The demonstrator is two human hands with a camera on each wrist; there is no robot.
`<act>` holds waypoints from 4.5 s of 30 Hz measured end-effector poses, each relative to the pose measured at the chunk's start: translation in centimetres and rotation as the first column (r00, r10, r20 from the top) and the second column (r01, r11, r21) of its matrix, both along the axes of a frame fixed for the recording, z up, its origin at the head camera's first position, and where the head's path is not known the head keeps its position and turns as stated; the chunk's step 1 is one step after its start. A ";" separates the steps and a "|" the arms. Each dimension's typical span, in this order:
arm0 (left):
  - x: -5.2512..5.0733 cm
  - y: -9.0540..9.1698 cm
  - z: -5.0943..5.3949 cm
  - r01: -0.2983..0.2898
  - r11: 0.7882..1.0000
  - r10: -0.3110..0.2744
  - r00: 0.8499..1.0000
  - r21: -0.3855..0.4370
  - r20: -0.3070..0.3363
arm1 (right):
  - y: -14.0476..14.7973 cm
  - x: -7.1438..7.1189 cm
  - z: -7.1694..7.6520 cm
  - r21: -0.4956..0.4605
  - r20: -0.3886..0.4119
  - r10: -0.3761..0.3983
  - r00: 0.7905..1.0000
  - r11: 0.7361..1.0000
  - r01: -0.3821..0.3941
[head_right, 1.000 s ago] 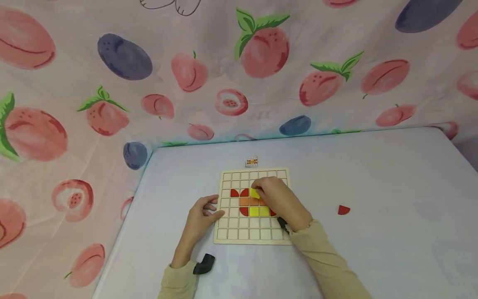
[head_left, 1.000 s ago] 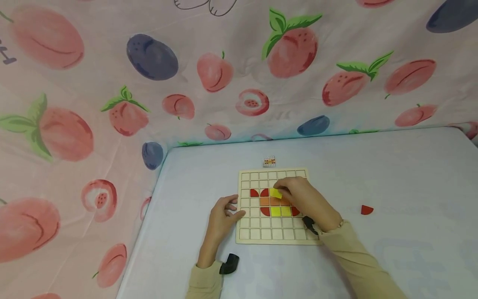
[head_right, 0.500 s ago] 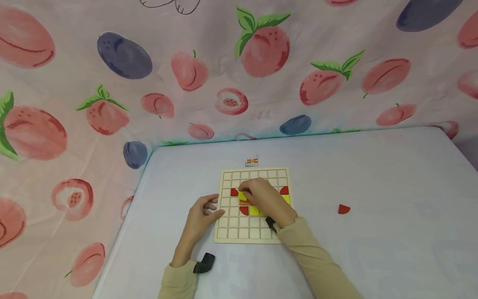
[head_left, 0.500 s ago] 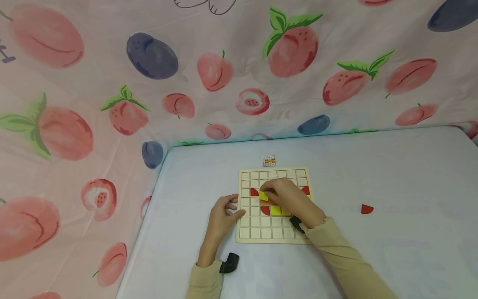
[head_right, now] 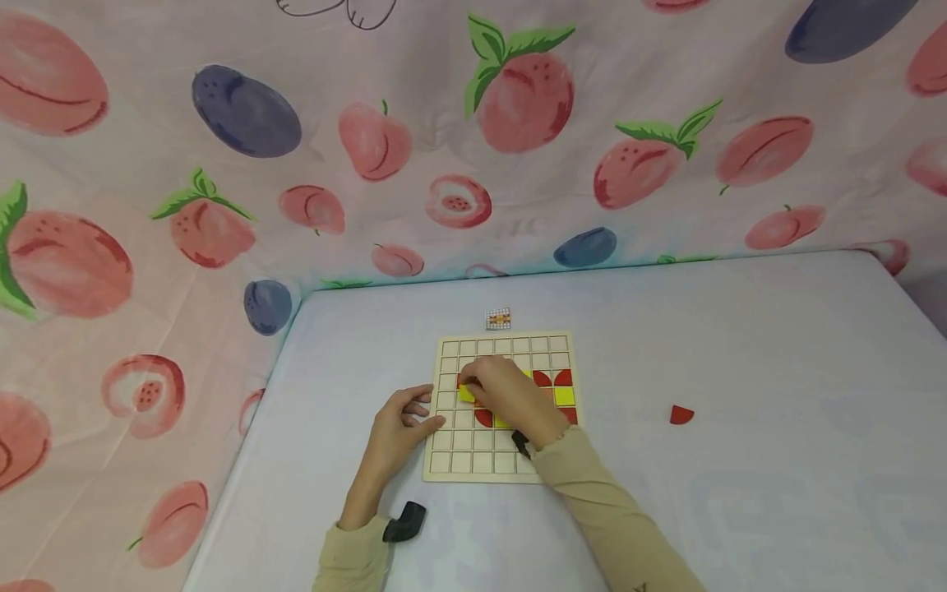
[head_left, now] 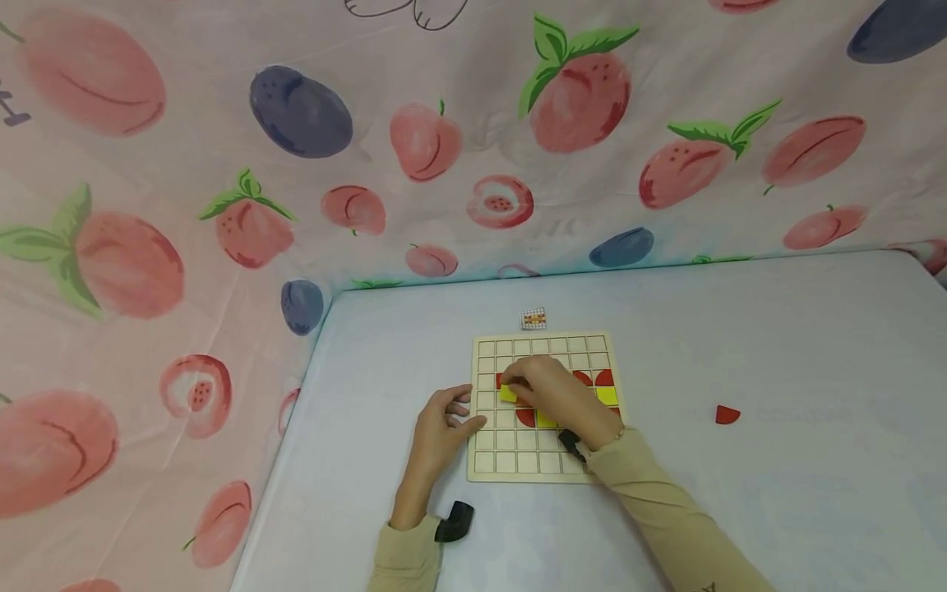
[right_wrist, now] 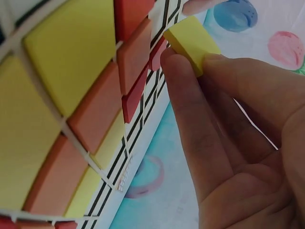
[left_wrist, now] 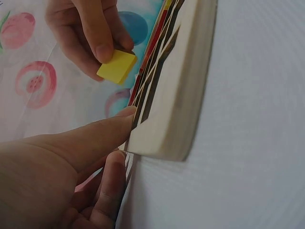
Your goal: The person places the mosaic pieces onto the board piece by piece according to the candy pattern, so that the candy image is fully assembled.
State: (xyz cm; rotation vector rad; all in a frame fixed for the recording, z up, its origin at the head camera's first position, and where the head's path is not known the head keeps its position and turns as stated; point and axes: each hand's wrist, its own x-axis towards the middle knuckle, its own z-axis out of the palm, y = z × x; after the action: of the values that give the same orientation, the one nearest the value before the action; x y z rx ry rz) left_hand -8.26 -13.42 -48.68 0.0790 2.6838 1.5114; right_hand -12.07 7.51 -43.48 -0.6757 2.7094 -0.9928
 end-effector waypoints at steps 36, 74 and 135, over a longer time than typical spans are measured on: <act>0.0 0.1 0.0 -0.006 1.000 0.006 1.000 -0.010 0.010 | -0.9 0.3 -1.2 0.128 -0.078 0.034 0.996 0.991 -0.023; 0.1 0.2 -0.1 -0.020 1.000 0.020 1.000 -0.014 -0.016 | 4.8 3.7 0.2 0.095 -0.267 -0.066 0.961 0.991 0.094; 0.2 0.3 0.0 -0.030 0.999 0.030 0.999 -0.019 0.025 | 19.4 7.7 -1.0 0.224 -0.340 -0.179 0.923 0.938 0.264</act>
State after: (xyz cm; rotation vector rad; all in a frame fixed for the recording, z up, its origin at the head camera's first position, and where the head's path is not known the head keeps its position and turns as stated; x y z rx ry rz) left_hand -8.10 -13.15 -48.67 0.0186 2.6909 1.4841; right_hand -4.36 26.92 -44.51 -0.5187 3.1806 -0.5785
